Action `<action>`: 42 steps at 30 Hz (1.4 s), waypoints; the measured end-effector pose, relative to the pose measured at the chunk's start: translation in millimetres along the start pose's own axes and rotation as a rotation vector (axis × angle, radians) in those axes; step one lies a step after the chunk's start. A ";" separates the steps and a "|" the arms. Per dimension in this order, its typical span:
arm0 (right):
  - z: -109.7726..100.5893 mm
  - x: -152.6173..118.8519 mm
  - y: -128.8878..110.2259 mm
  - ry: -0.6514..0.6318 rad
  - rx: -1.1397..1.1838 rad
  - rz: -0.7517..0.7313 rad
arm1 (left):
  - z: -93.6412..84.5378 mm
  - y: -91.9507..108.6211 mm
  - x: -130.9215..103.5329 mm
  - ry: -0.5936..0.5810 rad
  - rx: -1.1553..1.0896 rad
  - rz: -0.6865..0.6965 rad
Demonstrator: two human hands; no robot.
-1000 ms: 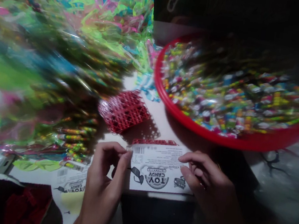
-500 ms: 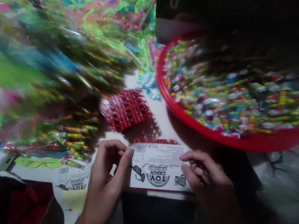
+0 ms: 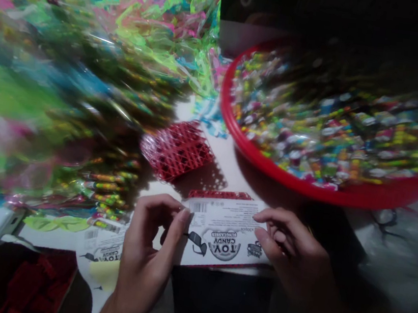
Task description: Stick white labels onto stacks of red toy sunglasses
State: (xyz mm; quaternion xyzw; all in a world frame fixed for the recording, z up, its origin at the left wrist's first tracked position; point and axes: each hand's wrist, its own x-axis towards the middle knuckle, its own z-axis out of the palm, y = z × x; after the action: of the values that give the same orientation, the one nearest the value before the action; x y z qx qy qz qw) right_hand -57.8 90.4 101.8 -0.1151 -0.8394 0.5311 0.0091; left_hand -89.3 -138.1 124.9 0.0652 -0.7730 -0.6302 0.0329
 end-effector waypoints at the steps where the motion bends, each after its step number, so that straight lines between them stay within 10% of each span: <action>1: -0.3 0.3 0.9 -0.004 -0.002 -0.006 | -0.3 0.7 0.7 0.002 -0.005 -0.006; 15: 3.0 -0.6 -16.9 0.003 0.028 0.019 | -7.8 -6.7 23.5 -0.117 -0.028 -0.218; 25: -3.9 -21.5 -41.1 0.122 0.075 0.083 | -22.1 22.0 6.0 -0.025 -0.062 -0.248; 33: -4.7 -36.4 -53.4 0.163 0.431 -0.020 | -45.0 28.4 -10.5 -0.169 -0.273 -0.499; 42: 18.7 -64.0 -71.7 0.137 0.360 -0.010 | -74.7 15.2 -28.4 -0.151 0.314 -0.042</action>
State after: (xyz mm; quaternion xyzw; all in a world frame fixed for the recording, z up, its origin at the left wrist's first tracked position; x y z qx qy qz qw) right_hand -11.2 31.4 164.6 -0.1432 -0.7287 0.6637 0.0893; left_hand -52.1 -203.6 155.8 0.0379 -0.8607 -0.5053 -0.0491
